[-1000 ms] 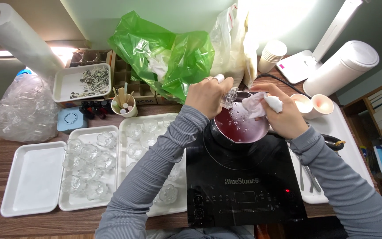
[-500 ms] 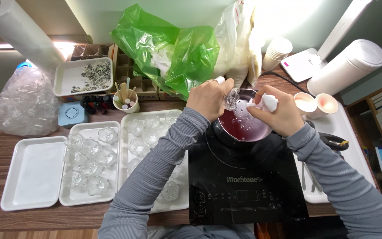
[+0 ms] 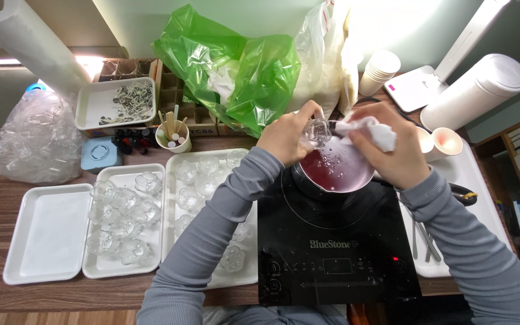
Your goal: The person wipes glass candle jars one at a time with a white cloth, working through trays of jars arranged on the table beside a pot of melted red wax on an induction cooker. They place each wiped jar back into the tray and pick up the next one.
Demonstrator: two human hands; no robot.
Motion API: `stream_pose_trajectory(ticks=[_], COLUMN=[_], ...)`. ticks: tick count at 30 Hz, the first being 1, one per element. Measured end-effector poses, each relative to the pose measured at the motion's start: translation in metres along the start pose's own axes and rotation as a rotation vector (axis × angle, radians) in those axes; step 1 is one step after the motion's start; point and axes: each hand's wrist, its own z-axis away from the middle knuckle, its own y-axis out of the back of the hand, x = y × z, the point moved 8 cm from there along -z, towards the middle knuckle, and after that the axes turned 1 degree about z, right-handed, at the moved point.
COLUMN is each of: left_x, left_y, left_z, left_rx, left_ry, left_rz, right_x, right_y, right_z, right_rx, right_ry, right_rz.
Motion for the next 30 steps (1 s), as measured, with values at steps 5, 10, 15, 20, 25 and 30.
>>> stream_pose_trajectory(ticks=[5,10,15,20,25,30], left_x=[-0.004,0.004,0.014,0.021,0.025,0.025], left_y=[-0.009,-0.010,0.003,0.000,-0.004,-0.003], left_z=[-0.003,0.002,0.007,0.006,0.005,-0.002], left_rx=[-0.024,-0.018,0.061,0.137,0.220,0.217], left_ry=[-0.044,-0.120,-0.186,-0.186,-0.131,-0.109], left_rz=[0.260,0.348,0.316,0.183,-0.039,-0.171], right_x=[-0.046,-0.068,-0.061,-0.040,0.008,0.041], right_y=[0.012,0.000,-0.009,-0.024,-0.038,-0.050], right_z=[0.003,0.006,0.004,-0.002,-0.001,0.001], right_rx=[0.127,0.130,0.159,0.135,0.110,0.090], right_ry=[0.175,0.375,0.336,0.210,-0.132,-0.232], right_rz=[-0.014,0.170,0.328,0.230,-0.034,-0.533])
